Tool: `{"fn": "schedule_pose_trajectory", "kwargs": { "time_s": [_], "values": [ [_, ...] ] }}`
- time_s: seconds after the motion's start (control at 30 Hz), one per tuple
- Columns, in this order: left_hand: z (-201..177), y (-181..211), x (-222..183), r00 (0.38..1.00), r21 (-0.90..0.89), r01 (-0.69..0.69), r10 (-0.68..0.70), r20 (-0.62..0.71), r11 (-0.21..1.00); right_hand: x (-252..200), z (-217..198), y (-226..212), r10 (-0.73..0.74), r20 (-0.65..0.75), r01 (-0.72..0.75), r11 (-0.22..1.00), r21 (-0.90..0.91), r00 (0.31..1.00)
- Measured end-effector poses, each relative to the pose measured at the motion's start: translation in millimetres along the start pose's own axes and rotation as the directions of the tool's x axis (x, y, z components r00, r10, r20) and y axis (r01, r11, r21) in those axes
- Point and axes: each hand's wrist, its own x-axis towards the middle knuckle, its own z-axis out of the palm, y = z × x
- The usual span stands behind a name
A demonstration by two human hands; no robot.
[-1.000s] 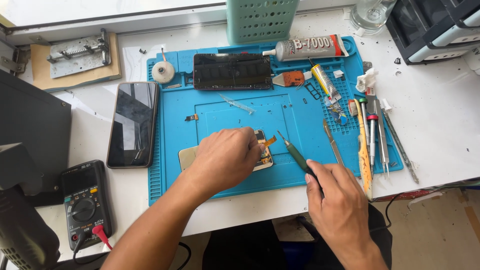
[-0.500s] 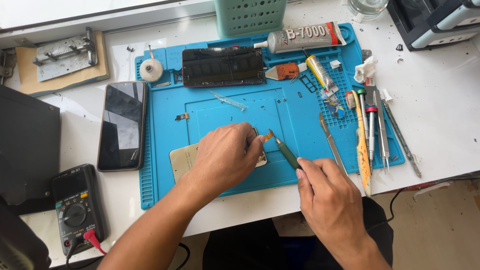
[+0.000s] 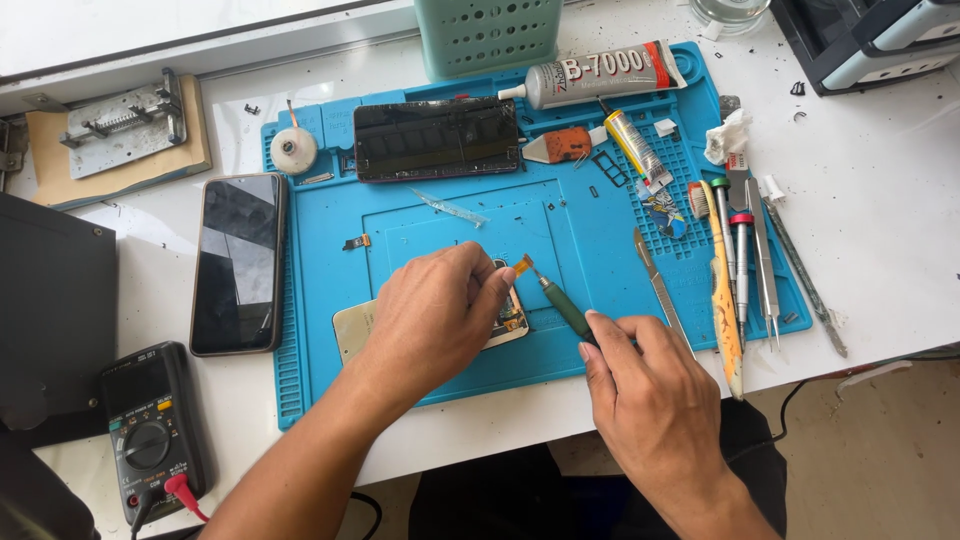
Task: Soldering a ribbon cable onto a mobile phone component using a soldering iron and tweezers at a repair station.
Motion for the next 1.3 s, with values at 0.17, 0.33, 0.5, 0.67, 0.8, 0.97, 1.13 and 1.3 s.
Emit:
{"fn": "schedule_pose_trajectory", "kwargs": {
  "time_s": [0.17,0.33,0.5,0.67,0.8,0.97,1.13,1.3],
  "values": [
    [-4.1,1.7,-1.7,1.0,-0.018,0.021,-0.02,0.011,1.0,22.2,-3.2,4.8,-0.053,0.016,0.054,0.998,-0.038,0.998],
    [-1.1,-1.5,-1.2,1.0,-0.057,0.001,-0.001,-0.009,0.998,36.1,-1.2,7.6,-0.112,0.062,0.117,0.988,-0.101,0.992],
    [9.4,-6.5,3.9,0.999,-0.088,-0.007,0.003,-0.045,0.996,29.0,0.2,9.4,-0.075,0.059,0.081,0.991,-0.107,0.995],
    [18.7,-13.6,11.5,0.984,0.009,-0.067,0.068,-0.167,0.998,28.5,-1.8,10.5,-0.09,0.056,0.095,0.989,-0.11,0.994],
    [18.4,-13.6,14.4,0.983,0.015,-0.06,0.061,-0.175,0.998,29.9,-9.3,13.8,-0.079,0.043,0.082,0.994,-0.068,0.996],
    [20.8,-16.6,18.1,0.983,-0.002,-0.072,0.071,-0.167,0.997,38.1,-27.7,43.3,0.13,0.155,-0.112,0.987,-0.119,0.979],
    [22.3,-18.2,19.1,0.984,-0.008,-0.076,0.074,-0.161,0.997,50.0,-48.8,60.1,0.264,0.179,-0.23,0.954,-0.191,0.948],
    [15.5,-13.3,16.0,0.992,-0.087,-0.027,0.016,-0.125,0.996,42.7,-78.4,86.2,0.409,0.092,-0.393,0.906,-0.155,0.908]
  ]
}}
